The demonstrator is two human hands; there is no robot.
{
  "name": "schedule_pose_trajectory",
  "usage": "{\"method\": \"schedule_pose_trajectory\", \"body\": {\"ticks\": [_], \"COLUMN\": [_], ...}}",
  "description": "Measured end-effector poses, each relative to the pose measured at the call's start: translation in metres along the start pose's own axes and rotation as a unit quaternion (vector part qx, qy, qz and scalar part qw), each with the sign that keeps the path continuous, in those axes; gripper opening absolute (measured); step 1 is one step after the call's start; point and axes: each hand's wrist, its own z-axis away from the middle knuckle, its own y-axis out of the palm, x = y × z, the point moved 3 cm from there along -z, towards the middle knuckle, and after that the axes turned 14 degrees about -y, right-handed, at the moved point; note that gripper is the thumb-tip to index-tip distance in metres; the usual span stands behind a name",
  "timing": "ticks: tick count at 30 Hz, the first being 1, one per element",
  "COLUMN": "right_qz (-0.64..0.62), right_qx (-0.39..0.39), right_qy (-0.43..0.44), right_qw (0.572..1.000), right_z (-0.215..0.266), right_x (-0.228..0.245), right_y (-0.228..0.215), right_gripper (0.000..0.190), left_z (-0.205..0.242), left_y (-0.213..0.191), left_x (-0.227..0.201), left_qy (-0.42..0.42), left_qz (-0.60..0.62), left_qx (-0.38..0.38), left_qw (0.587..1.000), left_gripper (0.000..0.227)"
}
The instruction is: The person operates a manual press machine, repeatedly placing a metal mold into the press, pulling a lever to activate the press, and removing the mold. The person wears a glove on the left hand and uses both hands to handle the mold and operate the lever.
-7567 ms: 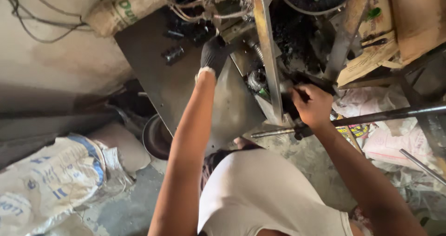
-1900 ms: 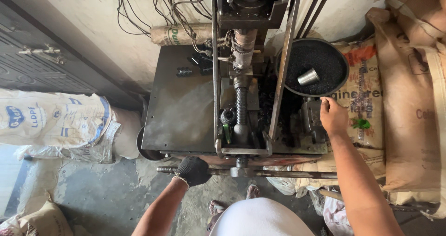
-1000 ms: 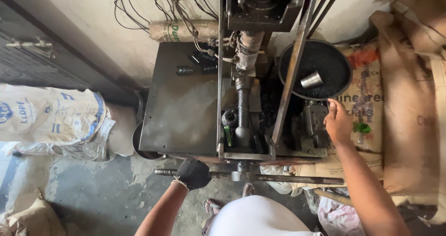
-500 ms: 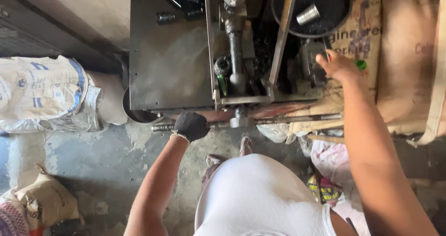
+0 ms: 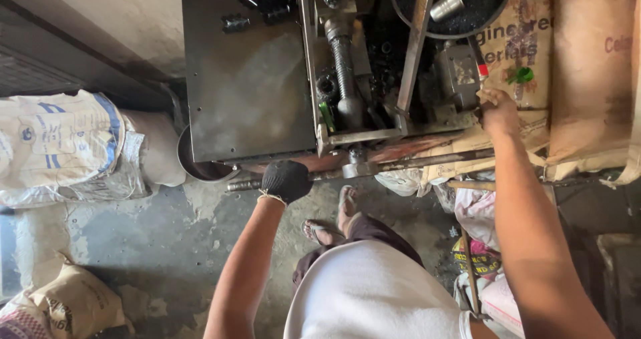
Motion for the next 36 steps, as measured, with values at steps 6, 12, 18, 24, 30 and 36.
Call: {"method": "schedule_pose_trajectory", "body": {"ticks": [6,12,18,24,30,36], "right_qz": [0.152,0.263,0.175,0.250,-0.149,-0.019], "right_qx": [-0.023,-0.056,-0.110,-0.008,0.162,0.104], "right_qy": [-0.016,-0.123,-0.186,-0.204,-0.253,-0.406], "right_qw": [0.988,0.955,0.961,0.946,0.942,0.908], "right_z": [0.000,0.028,0.037,-0.024,-0.145,-0.182], "right_x": [-0.002,0.016,0.054,0.118,0.207,0.237], "right_y": [0.002,-0.003,-0.003,-0.007,0.148,0.207], "right_gripper": [0.026,0.026,0.024,0.023,0.029,0.037], "left_z": [0.008,0.011,0.014,0.013,0.016,0.017], "left_y": [-0.009,-0.029,-0.015,-0.019,-0.020,-0.020], "left_x": [0.002,0.067,0.080,0.080,0.077,0.079], "left_qy": [0.070,0.034,0.047,-0.009,-0.019,-0.028], "left_qz": [0.026,-0.014,-0.045,-0.019,-0.020,0.032], "left_qx": [-0.043,0.022,-0.025,-0.014,-0.015,-0.060], "left_qw": [0.996,0.999,0.998,1.000,1.000,0.997], "left_gripper": [0.030,0.034,0.021,0.018,0.027,0.024]}}
